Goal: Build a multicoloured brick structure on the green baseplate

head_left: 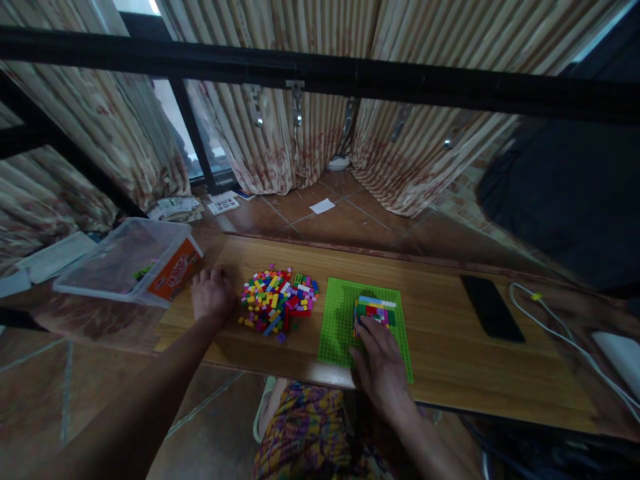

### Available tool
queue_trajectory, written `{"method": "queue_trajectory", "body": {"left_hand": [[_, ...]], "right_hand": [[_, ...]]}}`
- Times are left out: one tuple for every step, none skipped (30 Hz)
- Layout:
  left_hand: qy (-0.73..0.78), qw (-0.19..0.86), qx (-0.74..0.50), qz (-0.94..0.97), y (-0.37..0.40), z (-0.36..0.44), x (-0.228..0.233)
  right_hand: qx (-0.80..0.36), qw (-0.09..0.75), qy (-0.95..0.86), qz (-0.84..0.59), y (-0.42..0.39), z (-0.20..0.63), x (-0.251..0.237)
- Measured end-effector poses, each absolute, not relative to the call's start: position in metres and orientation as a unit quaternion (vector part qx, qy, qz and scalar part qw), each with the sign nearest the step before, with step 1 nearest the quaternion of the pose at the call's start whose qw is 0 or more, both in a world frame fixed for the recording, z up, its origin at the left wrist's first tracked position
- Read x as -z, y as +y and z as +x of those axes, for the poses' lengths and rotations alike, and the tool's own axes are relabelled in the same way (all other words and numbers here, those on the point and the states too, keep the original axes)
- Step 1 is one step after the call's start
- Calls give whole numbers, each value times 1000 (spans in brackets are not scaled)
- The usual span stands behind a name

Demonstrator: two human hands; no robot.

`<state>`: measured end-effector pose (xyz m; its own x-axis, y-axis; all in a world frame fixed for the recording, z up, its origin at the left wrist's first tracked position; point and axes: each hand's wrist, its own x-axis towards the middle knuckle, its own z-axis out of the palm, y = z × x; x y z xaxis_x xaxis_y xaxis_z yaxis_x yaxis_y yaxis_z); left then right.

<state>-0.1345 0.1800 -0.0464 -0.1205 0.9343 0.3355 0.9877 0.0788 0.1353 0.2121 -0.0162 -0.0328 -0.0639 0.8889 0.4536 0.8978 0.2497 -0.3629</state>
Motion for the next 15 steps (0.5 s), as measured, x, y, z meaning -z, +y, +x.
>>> {"method": "queue_trajectory", "body": {"left_hand": [[-730,83,165,-658,180,-135,47],[-731,84,165,-657,180,-135,47],[-731,84,166,-656,180,-134,48],[-731,83,167,-656,180,-134,48],[-732,83,168,-655,180,-133,48],[-733,82,170,-653,180,-133,47],[-734,80,171,-652,179,-132,47],[-736,79,173,-650,178,-131,46],[-737,76,174,-649,177,-130,46],[-739,72,174,-647,176,-129,45],[-742,69,171,-645,175,-129,44],[-743,66,168,-644,174,-128,44],[-747,63,165,-641,173,-127,43],[-748,58,161,-641,172,-127,43],[-750,56,160,-639,171,-126,43]], "right_hand": [[16,290,-735,-612,-17,211,39],[25,278,-742,-609,-17,212,43],[31,269,-749,-605,-17,214,47],[36,262,-755,-600,-16,217,50],[40,259,-759,-596,-16,221,52],[43,257,-761,-594,-15,225,53],[47,257,-761,-594,-15,228,54],[52,257,-761,-593,-14,231,55],[57,258,-762,-592,-14,233,56],[62,259,-763,-589,-14,235,57],[68,261,-764,-586,-14,236,58],[73,264,-766,-582,-14,237,59],[77,266,-768,-577,-13,238,60],[80,269,-770,-573,-13,238,61],[82,270,-772,-570,-12,239,61]]}}
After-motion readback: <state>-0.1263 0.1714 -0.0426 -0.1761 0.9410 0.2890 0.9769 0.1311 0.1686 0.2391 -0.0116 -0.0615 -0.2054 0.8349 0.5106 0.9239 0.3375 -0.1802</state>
